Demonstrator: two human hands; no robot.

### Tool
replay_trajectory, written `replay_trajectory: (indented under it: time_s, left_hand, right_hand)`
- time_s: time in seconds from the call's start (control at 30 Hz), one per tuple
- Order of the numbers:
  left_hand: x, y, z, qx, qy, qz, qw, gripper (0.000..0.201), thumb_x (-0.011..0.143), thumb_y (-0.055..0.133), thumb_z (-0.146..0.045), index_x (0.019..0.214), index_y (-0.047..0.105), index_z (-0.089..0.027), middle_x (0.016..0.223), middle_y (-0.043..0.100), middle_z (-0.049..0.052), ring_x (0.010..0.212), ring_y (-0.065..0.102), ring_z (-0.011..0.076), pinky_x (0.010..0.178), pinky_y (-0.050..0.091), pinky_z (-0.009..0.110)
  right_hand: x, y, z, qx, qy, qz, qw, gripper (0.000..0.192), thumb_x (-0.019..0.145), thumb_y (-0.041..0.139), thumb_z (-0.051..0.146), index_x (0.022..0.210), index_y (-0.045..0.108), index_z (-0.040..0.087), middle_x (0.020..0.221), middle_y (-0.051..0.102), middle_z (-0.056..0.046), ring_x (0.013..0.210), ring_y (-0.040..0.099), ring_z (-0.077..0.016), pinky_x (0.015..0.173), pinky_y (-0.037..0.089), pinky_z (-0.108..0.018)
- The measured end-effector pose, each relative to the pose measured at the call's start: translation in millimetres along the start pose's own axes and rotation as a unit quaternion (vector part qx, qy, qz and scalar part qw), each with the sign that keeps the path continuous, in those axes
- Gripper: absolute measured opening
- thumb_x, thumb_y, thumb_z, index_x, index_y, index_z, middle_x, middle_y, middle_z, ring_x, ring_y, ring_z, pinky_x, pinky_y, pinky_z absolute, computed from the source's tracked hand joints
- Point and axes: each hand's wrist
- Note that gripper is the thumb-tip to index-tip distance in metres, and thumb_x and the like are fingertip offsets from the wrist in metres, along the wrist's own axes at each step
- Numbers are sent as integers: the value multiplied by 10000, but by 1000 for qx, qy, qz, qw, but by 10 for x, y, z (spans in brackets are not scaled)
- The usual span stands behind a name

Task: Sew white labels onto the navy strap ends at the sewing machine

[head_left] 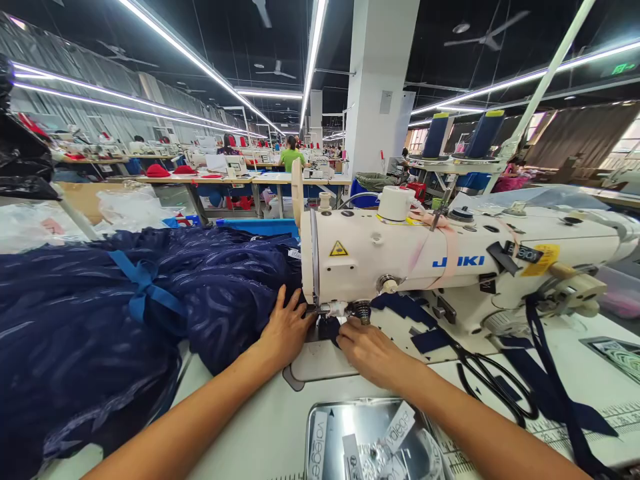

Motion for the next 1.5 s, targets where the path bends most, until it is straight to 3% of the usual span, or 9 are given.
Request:
replay_trajectory:
  time_s: [0.57,0.8,0.97,1.1,1.2,1.3,1.4,1.5]
  left_hand:
    - [115,131,19,-12,-19,18,1000,365,748,467,-109,1073,580,-229,1150,571,73,1136,417,303,993,113,580]
    - [165,82,-13,-11,-35,28,999,349,742,467,-103,1050,602,-195,1122,588,98,1118,432,315,997,126,573]
    - [73,14,-101,29,-48,42,998,311,772,447,-118,1030,620,-136,983,645,134,1119,438,322,1013,138,549]
    - [-276,-75,-295,44,-41,35,998,371,765,486,-188,1118,565,-108,1065,607,169,1133,421,359,1000,174,567]
    - [-641,-227,-429,-40,-25,49,998,393,794,461,-234,1180,510,-176,1168,551,153,1105,458,349,940,298,569]
    - [-918,-479,-451,-146,68,66,985,444,810,420,-183,1253,414,-206,1259,486,96,1142,450,251,907,425,373]
    - [-969,-711,-341,-174,103,30,979,469,808,351,-88,1268,380,-176,1256,493,73,1130,461,169,909,422,267]
    - [-803,-784,-179,-105,96,-8,990,426,764,341,-15,1130,517,-142,1119,593,88,1037,521,183,932,385,337]
  right_hand:
    - [99,118,133,-45,34,-4,998,151,724,494,-3,759,588,109,788,546,-90,771,520,-205,746,442,-333]
    - [144,71,147,-49,52,11,997,151,733,486,2,767,590,106,795,559,-98,775,527,-215,691,448,-321]
    - [95,24,-46,-36,39,19,998,179,739,483,4,825,604,103,857,599,-114,815,542,-210,709,439,-312]
    - [42,3,-229,-31,43,-7,999,231,775,453,25,924,609,108,830,629,-95,832,550,-204,771,413,-326]
    - [19,17,-264,-24,41,-19,999,210,806,462,104,958,608,115,845,633,-95,829,555,-205,781,403,-334]
    - [0,59,-239,-18,59,-26,998,214,823,485,218,961,612,117,862,632,-108,831,558,-219,799,390,-357]
    - [-3,83,-209,-7,68,-12,998,229,837,469,248,955,616,117,863,630,-115,839,557,-227,799,385,-364]
    - [5,39,-196,3,68,14,998,237,848,454,256,950,614,114,876,623,-122,857,551,-233,787,385,-358]
Point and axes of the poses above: each hand's wrist, its own x-axis towards the middle knuckle, its own y-axis out of the palm, z = x × y
